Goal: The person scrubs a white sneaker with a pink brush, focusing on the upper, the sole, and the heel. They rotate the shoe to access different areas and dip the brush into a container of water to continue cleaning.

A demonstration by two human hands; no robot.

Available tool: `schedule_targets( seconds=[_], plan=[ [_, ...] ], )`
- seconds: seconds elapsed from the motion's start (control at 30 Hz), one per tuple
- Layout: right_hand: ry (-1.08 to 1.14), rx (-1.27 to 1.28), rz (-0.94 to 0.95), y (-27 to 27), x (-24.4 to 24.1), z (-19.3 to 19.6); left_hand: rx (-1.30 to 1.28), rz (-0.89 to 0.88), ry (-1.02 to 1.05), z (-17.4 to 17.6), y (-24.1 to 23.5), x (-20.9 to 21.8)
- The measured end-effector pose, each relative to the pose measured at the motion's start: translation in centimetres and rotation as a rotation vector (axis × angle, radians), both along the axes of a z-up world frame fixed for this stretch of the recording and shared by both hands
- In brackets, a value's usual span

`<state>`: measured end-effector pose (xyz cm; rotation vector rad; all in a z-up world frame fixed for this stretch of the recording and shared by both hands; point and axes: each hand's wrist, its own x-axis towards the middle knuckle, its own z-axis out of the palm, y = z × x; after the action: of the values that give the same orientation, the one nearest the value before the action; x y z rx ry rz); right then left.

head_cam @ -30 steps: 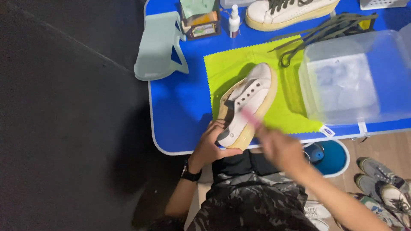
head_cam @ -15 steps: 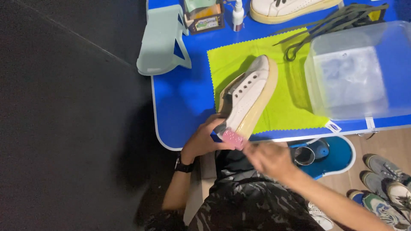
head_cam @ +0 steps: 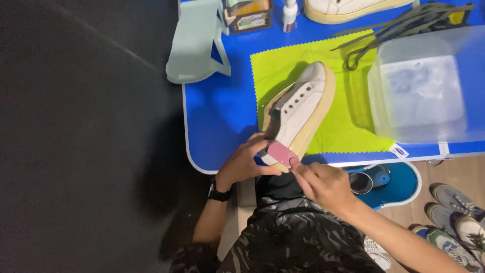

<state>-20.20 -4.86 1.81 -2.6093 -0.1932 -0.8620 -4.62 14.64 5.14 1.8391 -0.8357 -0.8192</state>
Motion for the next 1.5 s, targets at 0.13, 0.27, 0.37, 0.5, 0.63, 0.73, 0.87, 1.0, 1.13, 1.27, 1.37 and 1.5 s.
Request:
schedule_targets(
  seconds=[0.13, 0.27, 0.37, 0.5, 0.63, 0.73, 0.87, 1.0, 1.13, 1.27, 1.37, 1.5],
  plan=[
    [-0.023, 0.017, -0.096, -2.0, 1.5, -0.2, -0.029, 0.021, -0.032, -0.2, -0.1, -0.1],
    [-0.044, 0.069, -0.009, -1.1, 1.8, 0.3, -0.036, -0.010, -0.037, -0.3, 0.1, 0.1],
    [-0.032, 0.063, -0.049, -1.8, 2.1, -1.0, -0.078, -0.025, -0.092, -1.3, 0.2, -0.1],
    [0.029, 0.092, 0.068, 0.0, -0.4, -2.0, -0.037, -0.036, -0.137, -1.0, 0.1, 0.2],
    [-0.023, 0.132, -0.095, -2.4, 1.3, -2.6, -0.094, -0.002, -0.133, -1.7, 0.3, -0.5],
    [-0.052, 0.056, 0.003, -0.8, 0.9, -1.2, -0.133, -0.005, -0.186, -1.3, 0.0, -0.1],
    [-0.013, 0.079, -0.122, -3.6, 3.0, -1.4, -0.162, -0.019, -0.234, -2.5, -0.1, -0.4],
    [0.092, 0.094, -0.146, 0.4, -0.9, -2.0, -0.227, -0.007, -0.319, -2.0, -0.2, -0.6],
    [0.088, 0.314, -0.199, -2.8, 1.9, -2.2, -0.148, 0.002, -0.244, -3.7, 0.5, -0.6],
    [0.061, 0.196, -0.185, -0.5, 0.2, 0.3, -0.201, -0.018, -0.326, -2.3, -0.3, -0.8],
    [0.123, 0.220, -0.163, -0.9, 0.6, 0.5, -0.173, -0.028, -0.326, -2.8, -0.5, -0.3],
    [0.093, 0.217, -0.336, -4.8, 2.7, -1.6, -0.222, -0.055, -0.553, -2.5, -1.3, -1.6]
  ],
)
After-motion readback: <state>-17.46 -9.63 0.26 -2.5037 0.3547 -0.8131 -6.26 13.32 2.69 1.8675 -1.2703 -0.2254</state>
